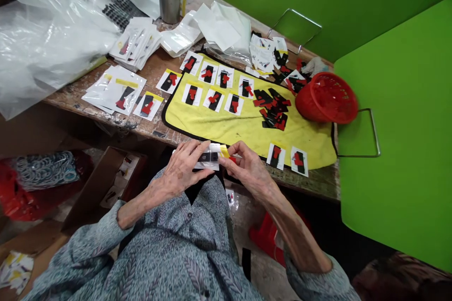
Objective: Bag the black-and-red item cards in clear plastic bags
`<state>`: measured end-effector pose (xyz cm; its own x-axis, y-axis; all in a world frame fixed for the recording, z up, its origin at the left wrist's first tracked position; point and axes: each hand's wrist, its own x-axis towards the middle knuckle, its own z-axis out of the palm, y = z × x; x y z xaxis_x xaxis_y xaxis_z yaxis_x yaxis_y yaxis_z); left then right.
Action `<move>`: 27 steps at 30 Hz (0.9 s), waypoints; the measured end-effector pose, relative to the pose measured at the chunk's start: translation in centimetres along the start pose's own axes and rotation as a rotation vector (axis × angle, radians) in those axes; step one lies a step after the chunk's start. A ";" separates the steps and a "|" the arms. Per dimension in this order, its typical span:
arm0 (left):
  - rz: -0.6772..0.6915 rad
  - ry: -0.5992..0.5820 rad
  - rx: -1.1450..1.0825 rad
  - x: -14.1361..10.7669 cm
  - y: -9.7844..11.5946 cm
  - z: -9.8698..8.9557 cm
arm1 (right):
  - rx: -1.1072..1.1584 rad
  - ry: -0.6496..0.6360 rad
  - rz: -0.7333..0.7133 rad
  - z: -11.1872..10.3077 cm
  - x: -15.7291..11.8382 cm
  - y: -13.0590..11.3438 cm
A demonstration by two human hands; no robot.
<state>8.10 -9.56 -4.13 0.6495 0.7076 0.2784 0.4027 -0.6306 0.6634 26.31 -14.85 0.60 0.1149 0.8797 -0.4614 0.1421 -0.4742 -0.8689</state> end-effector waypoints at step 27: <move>-0.072 -0.037 -0.095 0.1 -0.1 -0.1 | -0.345 0.316 -0.326 0.6 -1.6 -0.6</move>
<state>8.02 -9.43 -4.08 0.6447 0.7370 0.2030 0.3874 -0.5439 0.7444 25.42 -15.90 1.76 0.2921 0.9547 -0.0568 0.5264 -0.2101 -0.8238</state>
